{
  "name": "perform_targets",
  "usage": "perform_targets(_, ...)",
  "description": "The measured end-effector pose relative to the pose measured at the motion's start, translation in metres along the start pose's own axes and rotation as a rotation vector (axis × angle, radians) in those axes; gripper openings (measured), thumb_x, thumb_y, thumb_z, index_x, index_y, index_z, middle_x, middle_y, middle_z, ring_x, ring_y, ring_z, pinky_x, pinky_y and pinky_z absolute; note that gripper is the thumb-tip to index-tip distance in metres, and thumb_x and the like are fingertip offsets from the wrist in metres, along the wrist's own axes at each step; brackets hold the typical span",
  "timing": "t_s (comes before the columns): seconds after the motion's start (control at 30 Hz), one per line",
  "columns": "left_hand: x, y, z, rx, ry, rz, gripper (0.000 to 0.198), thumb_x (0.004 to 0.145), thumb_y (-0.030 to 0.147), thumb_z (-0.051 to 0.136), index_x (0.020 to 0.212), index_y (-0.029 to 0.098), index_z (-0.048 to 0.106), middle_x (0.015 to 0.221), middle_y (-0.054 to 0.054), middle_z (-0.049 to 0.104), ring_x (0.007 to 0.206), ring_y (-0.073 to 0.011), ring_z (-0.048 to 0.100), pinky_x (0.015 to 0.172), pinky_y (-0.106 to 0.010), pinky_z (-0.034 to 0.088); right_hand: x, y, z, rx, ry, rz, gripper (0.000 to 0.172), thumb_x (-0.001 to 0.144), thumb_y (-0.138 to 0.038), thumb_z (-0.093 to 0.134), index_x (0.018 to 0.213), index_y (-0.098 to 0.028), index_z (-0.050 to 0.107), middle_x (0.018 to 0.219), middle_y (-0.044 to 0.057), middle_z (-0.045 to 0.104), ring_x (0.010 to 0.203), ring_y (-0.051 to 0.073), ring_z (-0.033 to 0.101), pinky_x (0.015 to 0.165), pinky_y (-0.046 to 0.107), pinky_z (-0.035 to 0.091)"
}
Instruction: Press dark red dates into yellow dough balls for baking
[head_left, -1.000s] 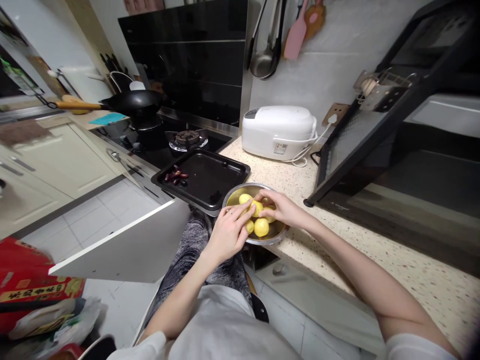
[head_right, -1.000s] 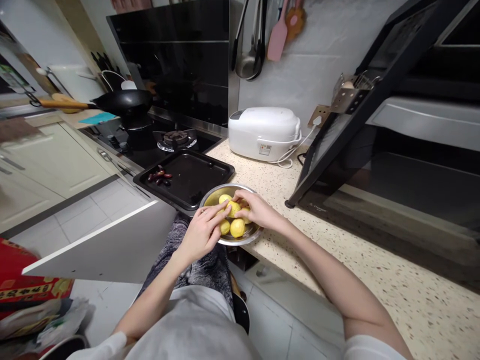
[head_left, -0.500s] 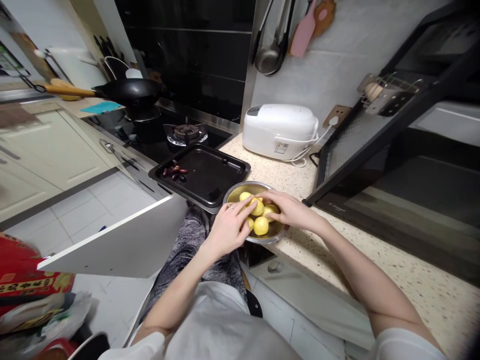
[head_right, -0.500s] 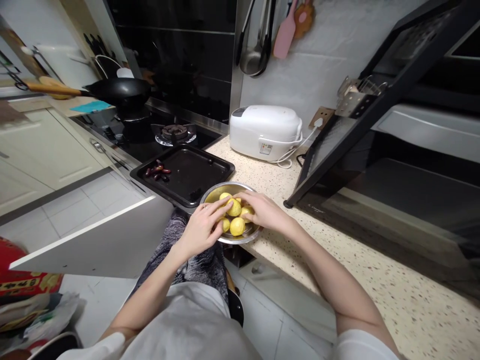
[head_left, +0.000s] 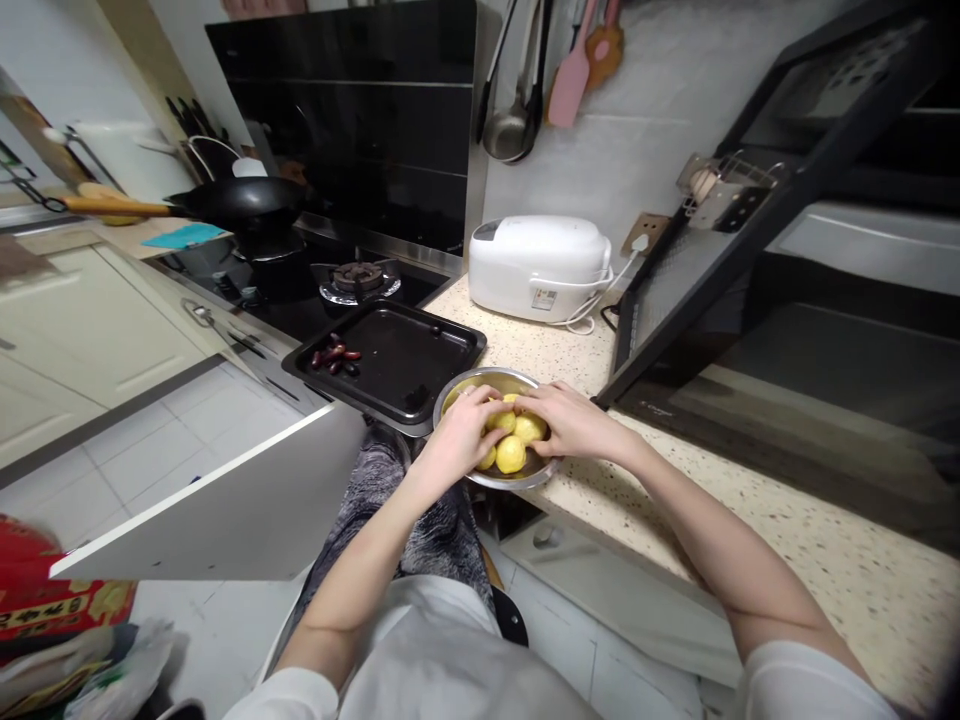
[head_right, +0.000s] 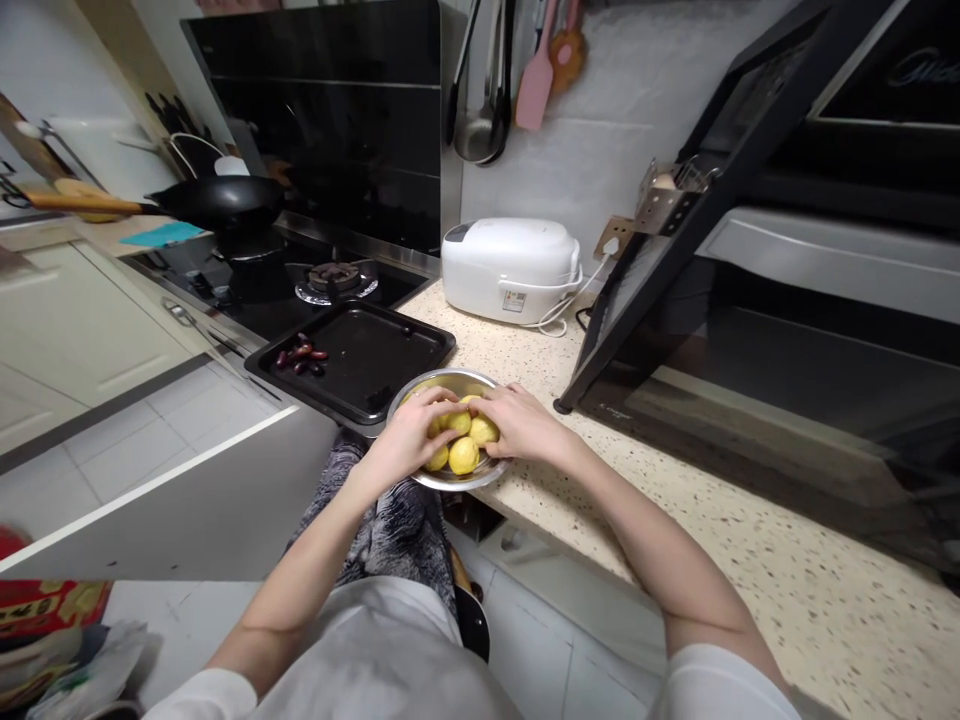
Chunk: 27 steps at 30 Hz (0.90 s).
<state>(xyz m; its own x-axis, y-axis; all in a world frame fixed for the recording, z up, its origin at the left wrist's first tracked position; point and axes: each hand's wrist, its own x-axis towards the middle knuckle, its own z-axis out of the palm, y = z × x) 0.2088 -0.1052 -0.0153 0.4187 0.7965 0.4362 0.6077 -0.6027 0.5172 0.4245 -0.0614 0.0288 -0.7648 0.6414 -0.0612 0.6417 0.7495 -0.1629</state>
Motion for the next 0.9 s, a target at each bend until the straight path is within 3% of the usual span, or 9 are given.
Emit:
perform_targets(0.27,0.002,0.002,-0.005,0.025,-0.046,0.032,0.030,0.092,0.013,0.067,0.119,0.022,0.075,0.120,-0.009,0.068,0.116,-0.0299,0.062,0.106,-0.049,0.053,0.001,0.004,0.002,0.044,0.052,0.006,0.047,0.068,-0.022,0.077,0.115,-0.017,0.071,0.104,0.013,0.072,0.100,0.035,0.064,0.088,0.044,0.045)
perform_targets(0.43,0.003,0.002,-0.006,0.005,-0.039,0.035,0.033,0.091,0.012,0.068,0.122,0.022,0.069,0.119,-0.010,0.069,0.116,-0.0306,0.063,0.106,-0.051,0.053,-0.001,0.005,-0.001,0.077,0.058,0.021,0.038,0.067,-0.024,0.076,0.104,-0.017,0.070,0.101,0.013,0.069,0.095,0.033,0.062,0.081,0.041,0.047)
perform_targets(0.67,0.003,-0.002,0.002,-0.023,-0.029,0.070,0.025,0.087,0.004,0.063,0.106,0.018,0.070,0.119,-0.011,0.072,0.116,-0.0295,0.064,0.107,-0.049,0.053,-0.004,0.007,-0.003,0.070,0.044,0.025,0.034,0.072,-0.021,0.075,0.103,-0.019,0.064,0.107,0.013,0.068,0.099,0.032,0.062,0.089,0.044,0.047)
perform_targets(0.9,0.009,0.006,0.005,0.062,-0.093,0.087,0.028,0.084,-0.001,0.053,0.087,0.018,0.074,0.095,-0.009,0.073,0.104,-0.0284,0.063,0.095,-0.044,0.057,-0.007,0.013,-0.012,0.185,0.033,-0.015,0.033,0.083,-0.043,0.078,0.105,-0.021,0.066,0.107,0.011,0.072,0.101,0.032,0.065,0.090,0.045,0.049)
